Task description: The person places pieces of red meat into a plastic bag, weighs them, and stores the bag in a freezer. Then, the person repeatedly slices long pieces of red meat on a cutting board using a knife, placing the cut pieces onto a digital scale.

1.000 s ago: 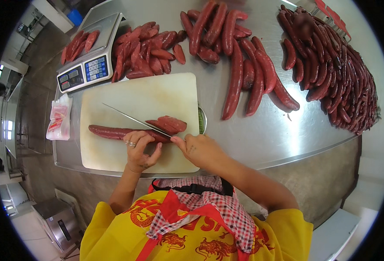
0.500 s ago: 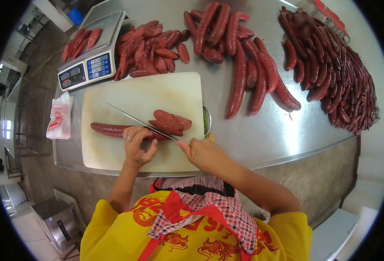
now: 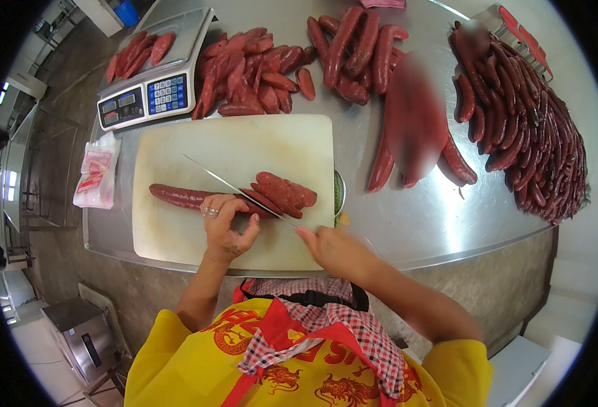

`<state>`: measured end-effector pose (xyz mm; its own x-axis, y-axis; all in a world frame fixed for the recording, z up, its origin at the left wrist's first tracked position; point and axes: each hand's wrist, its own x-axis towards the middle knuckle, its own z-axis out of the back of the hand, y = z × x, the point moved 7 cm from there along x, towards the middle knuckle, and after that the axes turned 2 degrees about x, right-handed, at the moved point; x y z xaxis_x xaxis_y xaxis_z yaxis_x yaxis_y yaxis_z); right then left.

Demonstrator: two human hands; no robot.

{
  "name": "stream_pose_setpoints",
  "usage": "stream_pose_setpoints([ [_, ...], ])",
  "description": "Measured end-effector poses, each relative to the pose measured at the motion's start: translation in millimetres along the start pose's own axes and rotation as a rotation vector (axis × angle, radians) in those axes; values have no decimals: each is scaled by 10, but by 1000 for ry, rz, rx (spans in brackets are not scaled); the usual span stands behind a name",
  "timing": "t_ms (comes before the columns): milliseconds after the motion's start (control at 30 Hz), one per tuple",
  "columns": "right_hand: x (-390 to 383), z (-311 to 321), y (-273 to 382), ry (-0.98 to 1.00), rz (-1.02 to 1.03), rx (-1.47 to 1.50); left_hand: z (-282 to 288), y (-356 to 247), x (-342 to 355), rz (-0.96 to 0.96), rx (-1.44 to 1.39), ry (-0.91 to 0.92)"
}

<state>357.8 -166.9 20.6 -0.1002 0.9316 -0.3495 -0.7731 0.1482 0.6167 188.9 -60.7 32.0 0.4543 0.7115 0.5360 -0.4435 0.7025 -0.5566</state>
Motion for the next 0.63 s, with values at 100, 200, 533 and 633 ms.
stream_pose_setpoints([
  [100, 276, -26, 44, -112, -142, 95, 67, -29, 4, -30, 8, -51],
  [200, -83, 107, 22, 3, -243, 143, 189, 22, 65, -93, 81, -82],
  [533, 27, -80, 208, -79, -15, -93, 154, 109, 23, -57, 37, 17],
  [633, 406, -112, 299, -162, -97, -17, 179, 104, -85, -73, 40, 32],
])
